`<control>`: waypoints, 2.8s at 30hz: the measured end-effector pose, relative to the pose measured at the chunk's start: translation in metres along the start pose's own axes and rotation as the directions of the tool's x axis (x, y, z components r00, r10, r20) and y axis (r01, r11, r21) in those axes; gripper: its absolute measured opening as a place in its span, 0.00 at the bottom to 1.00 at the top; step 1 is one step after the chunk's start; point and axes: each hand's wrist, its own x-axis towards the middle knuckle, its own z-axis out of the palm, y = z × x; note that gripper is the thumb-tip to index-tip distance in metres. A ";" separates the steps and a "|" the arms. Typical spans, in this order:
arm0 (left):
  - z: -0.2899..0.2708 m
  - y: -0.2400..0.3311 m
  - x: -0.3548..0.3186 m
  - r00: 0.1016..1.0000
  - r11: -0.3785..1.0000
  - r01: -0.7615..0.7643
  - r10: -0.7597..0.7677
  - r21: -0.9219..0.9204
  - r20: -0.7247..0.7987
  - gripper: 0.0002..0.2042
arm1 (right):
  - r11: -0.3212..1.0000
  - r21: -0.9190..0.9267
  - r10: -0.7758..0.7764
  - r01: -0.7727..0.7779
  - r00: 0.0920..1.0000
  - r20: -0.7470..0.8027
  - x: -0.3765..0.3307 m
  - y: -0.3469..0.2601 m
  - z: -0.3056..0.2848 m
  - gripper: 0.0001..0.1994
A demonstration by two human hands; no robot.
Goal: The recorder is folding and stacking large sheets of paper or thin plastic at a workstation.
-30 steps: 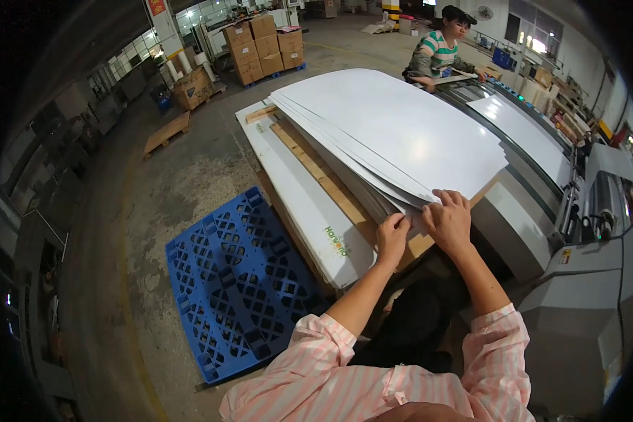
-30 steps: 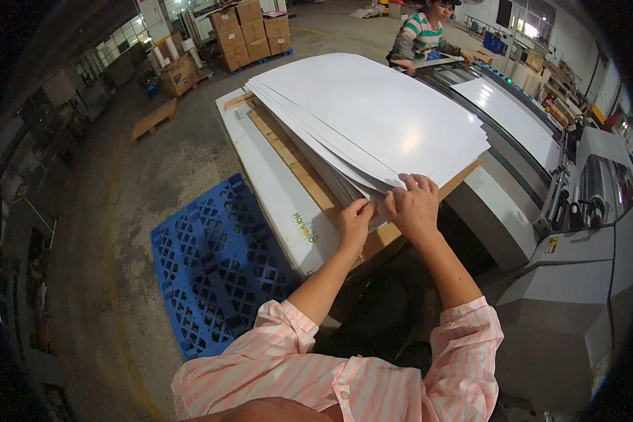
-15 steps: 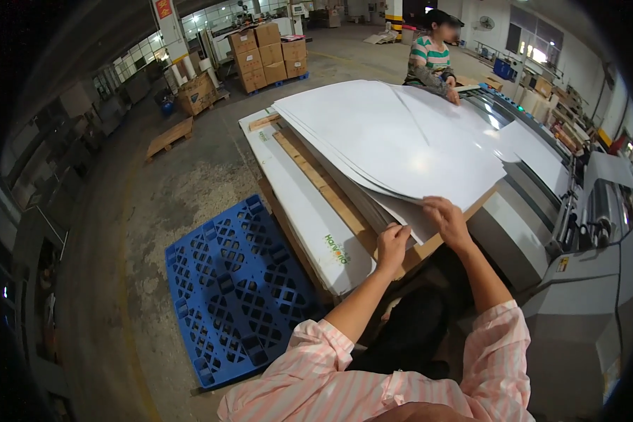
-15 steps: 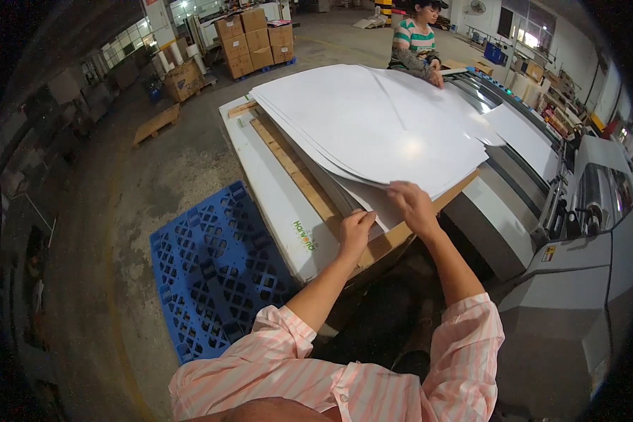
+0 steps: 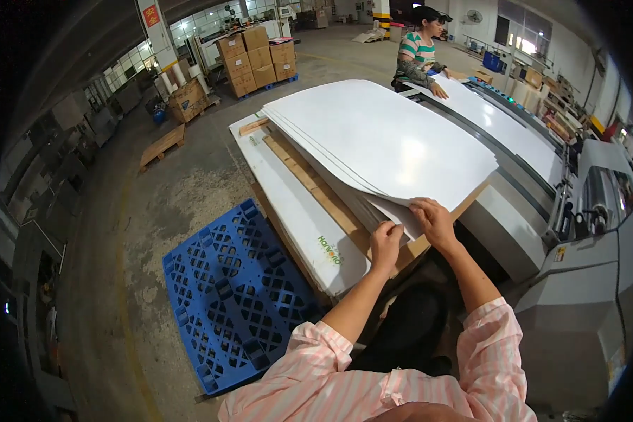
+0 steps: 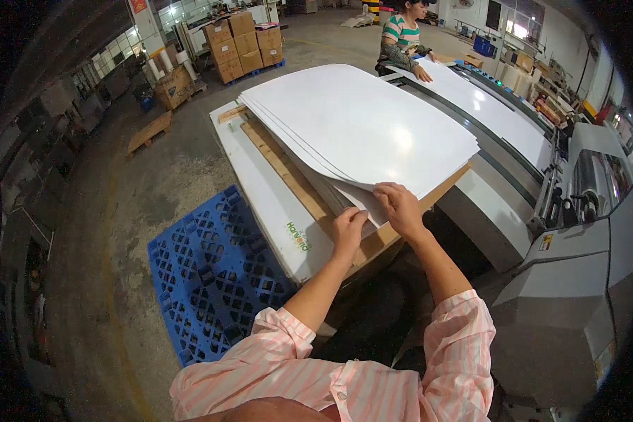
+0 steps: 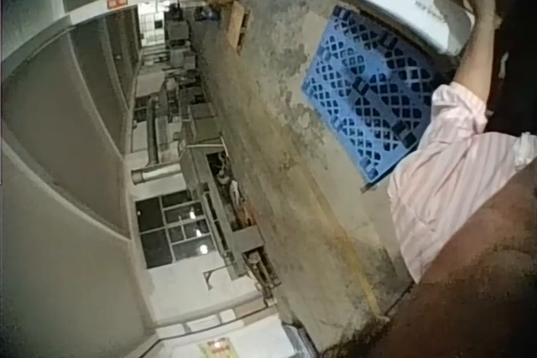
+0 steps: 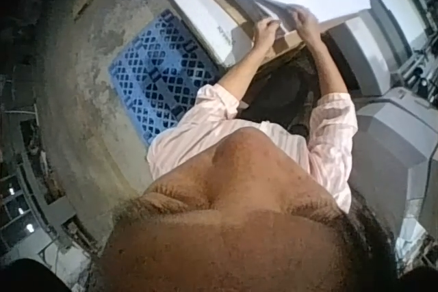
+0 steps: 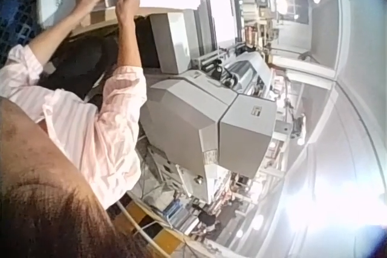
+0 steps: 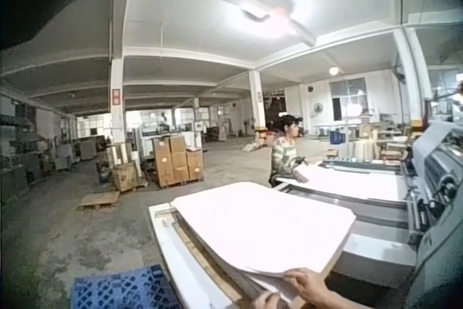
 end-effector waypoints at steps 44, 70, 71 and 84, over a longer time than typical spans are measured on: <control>-0.061 0.023 0.020 0.700 0.432 -0.714 0.411 0.551 0.584 0.17 | 0.553 0.796 0.544 -0.247 0.830 -0.120 0.026 -0.008 -0.017 0.21; -0.007 -0.015 0.027 0.992 0.869 0.127 -0.101 -0.478 0.081 0.20 | 0.944 -0.320 -0.042 0.078 0.992 0.120 0.010 0.036 0.013 0.15; -0.008 -0.014 0.027 0.990 0.868 0.138 -0.103 -0.477 0.099 0.20 | 0.945 -0.318 -0.042 0.080 0.991 0.123 0.008 0.032 0.011 0.15; -0.015 -0.024 0.027 0.987 0.924 0.152 -0.122 -0.352 0.106 0.21 | 0.972 -0.168 -0.161 0.164 0.987 0.029 0.006 0.002 -0.001 0.10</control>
